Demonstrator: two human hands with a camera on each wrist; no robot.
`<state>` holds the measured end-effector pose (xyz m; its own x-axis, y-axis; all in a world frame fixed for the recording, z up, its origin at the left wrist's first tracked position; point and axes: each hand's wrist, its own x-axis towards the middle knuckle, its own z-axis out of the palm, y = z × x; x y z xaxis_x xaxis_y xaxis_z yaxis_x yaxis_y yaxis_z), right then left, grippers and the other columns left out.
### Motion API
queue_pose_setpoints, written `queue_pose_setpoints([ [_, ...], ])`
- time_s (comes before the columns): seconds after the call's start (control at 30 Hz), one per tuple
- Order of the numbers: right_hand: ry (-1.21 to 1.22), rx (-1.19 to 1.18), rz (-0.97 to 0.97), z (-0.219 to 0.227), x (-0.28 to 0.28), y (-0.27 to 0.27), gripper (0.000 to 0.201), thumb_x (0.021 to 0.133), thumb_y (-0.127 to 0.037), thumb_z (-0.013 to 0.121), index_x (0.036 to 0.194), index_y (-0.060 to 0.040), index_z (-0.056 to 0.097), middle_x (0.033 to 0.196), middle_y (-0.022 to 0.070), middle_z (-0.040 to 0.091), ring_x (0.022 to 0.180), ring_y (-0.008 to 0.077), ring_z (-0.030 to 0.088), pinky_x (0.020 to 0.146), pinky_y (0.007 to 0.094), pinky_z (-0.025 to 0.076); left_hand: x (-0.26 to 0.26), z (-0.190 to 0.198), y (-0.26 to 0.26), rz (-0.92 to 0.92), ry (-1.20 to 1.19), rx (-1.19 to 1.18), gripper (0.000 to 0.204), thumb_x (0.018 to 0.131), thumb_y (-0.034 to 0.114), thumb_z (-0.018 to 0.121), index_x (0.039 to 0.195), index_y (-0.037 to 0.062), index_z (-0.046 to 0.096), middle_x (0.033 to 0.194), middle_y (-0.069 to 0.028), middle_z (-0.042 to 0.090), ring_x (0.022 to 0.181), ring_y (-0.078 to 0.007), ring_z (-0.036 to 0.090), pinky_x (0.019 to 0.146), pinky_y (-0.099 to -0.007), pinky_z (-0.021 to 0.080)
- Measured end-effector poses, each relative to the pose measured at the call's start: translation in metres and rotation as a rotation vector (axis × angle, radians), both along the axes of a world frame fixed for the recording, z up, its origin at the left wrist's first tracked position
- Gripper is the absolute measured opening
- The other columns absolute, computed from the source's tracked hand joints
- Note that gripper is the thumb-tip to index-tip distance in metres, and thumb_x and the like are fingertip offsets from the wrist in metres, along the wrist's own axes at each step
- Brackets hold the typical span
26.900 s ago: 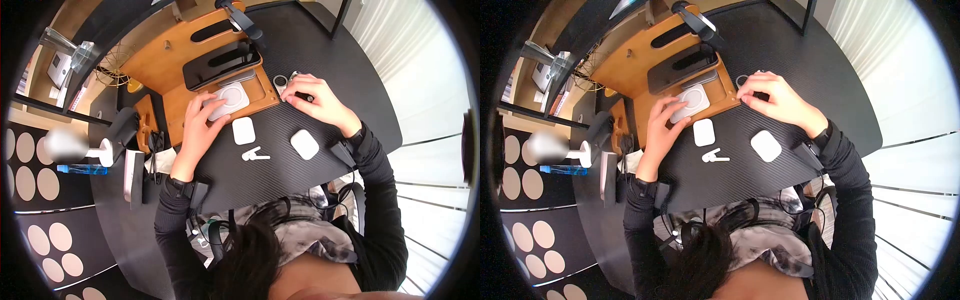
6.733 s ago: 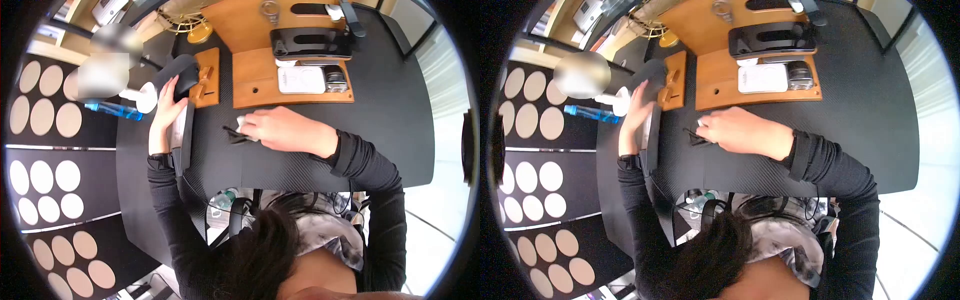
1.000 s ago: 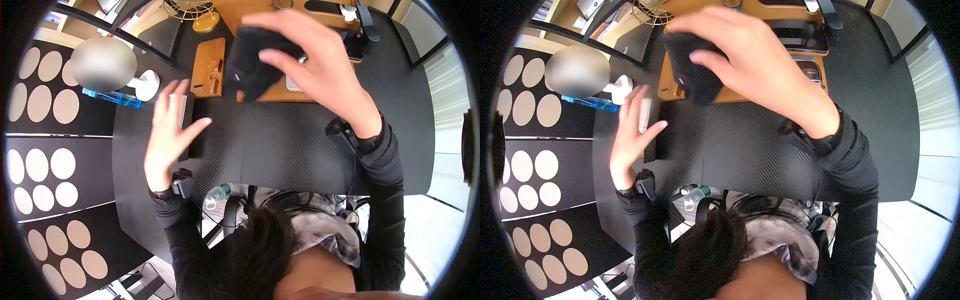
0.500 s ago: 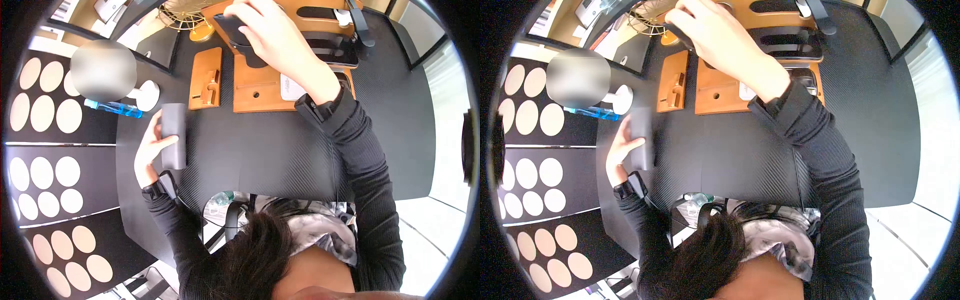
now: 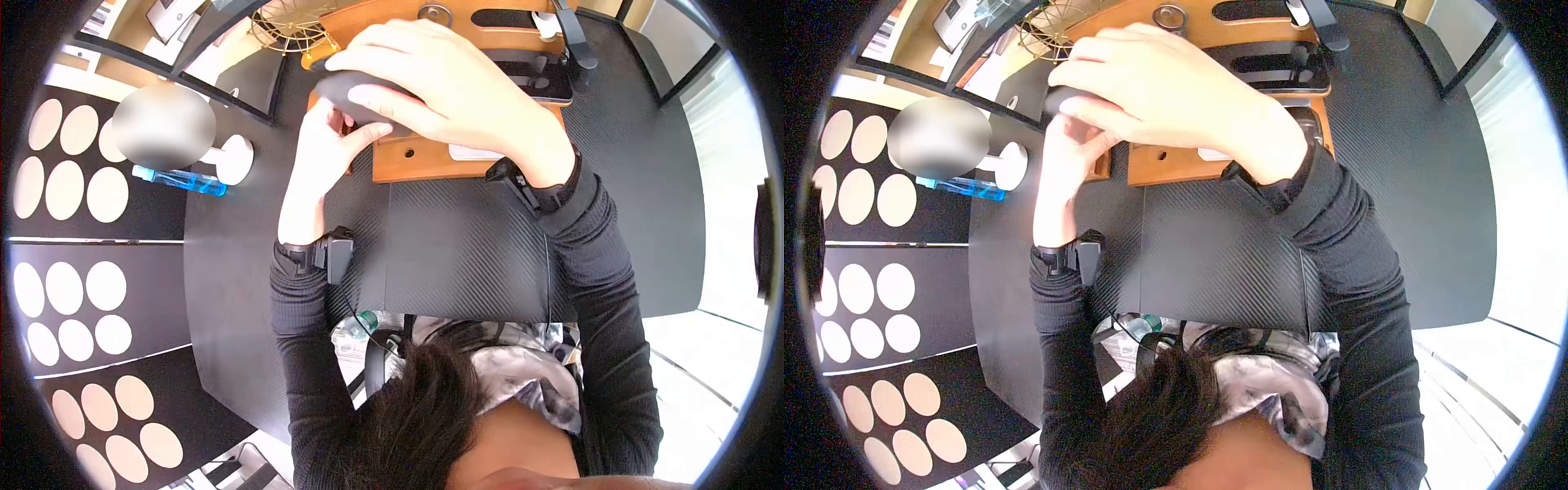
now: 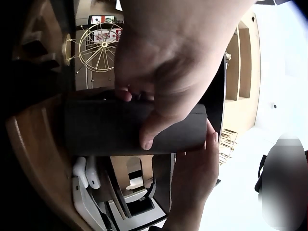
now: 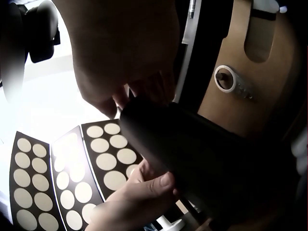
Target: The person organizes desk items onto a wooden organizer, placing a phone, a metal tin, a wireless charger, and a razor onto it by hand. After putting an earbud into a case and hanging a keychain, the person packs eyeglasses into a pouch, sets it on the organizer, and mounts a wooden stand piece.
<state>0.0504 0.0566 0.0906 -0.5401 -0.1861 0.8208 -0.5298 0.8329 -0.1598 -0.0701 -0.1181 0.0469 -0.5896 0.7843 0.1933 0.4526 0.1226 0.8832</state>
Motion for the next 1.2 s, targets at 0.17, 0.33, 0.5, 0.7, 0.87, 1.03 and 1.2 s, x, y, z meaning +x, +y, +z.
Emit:
queue_pose_setpoints([
  [0.17,0.088,0.109,-0.096,-0.013,-0.011,0.001,0.03,0.086,-0.026,0.063,0.113,-0.0119,0.063,0.108,0.0038,0.061,0.104,0.0231,0.058,0.09,0.0375,0.047,0.004,-0.012,0.017,-0.036,-0.115,0.225,0.044,0.082,-0.004,0.072,0.121,0.0009,0.052,0.098,0.0008,0.056,0.079,-0.008,0.044,0.075,-0.0218,0.042],
  [0.33,0.025,0.104,-0.253,-0.025,-0.024,0.008,0.045,0.076,-0.01,0.067,0.121,-0.0103,0.059,0.121,0.006,0.057,0.12,0.0234,0.051,0.094,0.0382,0.048,-0.017,-0.021,0.005,-0.011,-0.017,0.345,0.055,0.084,-0.006,0.066,0.135,-0.0007,0.047,0.126,-0.0111,0.057,0.113,-0.0173,0.057,0.09,-0.0298,0.049],
  [0.5,0.018,-0.002,-0.205,-0.003,-0.007,0.016,0.041,0.074,-0.004,0.068,0.114,0.0009,0.057,0.118,0.0142,0.055,0.118,0.0333,0.049,0.1,0.0392,0.042,-0.052,-0.029,-0.058,0.143,0.382,-0.162,0.049,0.082,0.013,0.076,0.127,0.0033,0.058,0.122,-0.0112,0.059,0.112,-0.0216,0.057,0.095,-0.0342,0.047],
  [0.7,0.01,0.042,-0.229,-0.008,-0.012,0.007,0.047,0.076,-0.003,0.066,0.121,0.0017,0.054,0.124,0.0168,0.052,0.123,0.0339,0.046,0.1,0.04,0.043,-0.035,-0.036,-0.074,0.111,0.496,-0.236,0.046,0.082,0.015,0.075,0.123,0.0023,0.06,0.115,-0.0157,0.058,0.106,-0.0273,0.059,0.091,-0.0361,0.049],
  [0.87,0.01,0.08,-0.271,-0.017,-0.02,-0.002,0.054,0.078,-0.001,0.061,0.13,0.002,0.05,0.131,0.0187,0.048,0.129,0.0382,0.041,0.094,0.0416,0.047,-0.025,-0.023,-0.072,0.054,0.515,-0.334,0.045,0.076,0.005,0.075,0.119,0.0046,0.062,0.111,-0.0142,0.06,0.103,-0.0281,0.061,0.091,-0.0344,0.05],
  [1.03,-0.026,0.076,-0.266,-0.021,-0.02,0.0,0.056,0.076,-0.001,0.062,0.131,0.0016,0.048,0.134,0.0198,0.045,0.132,0.0402,0.037,0.09,0.0432,0.049,-0.031,-0.014,-0.081,0.02,0.499,-0.373,0.036,0.076,-0.001,0.072,0.111,0.0048,0.065,0.113,-0.0147,0.062,0.105,-0.0317,0.062,0.091,-0.0337,0.05],
  [1.2,-0.029,0.079,-0.269,-0.02,-0.019,0.001,0.059,0.075,0.0,0.063,0.132,0.001,0.048,0.134,0.0205,0.044,0.133,0.0408,0.036,0.089,0.0454,0.049,-0.031,-0.006,-0.085,0.075,0.438,-0.411,0.039,0.074,-0.005,0.065,0.111,0.0027,0.063,0.111,-0.0149,0.064,0.102,-0.0317,0.063,0.091,-0.0344,0.05],
])
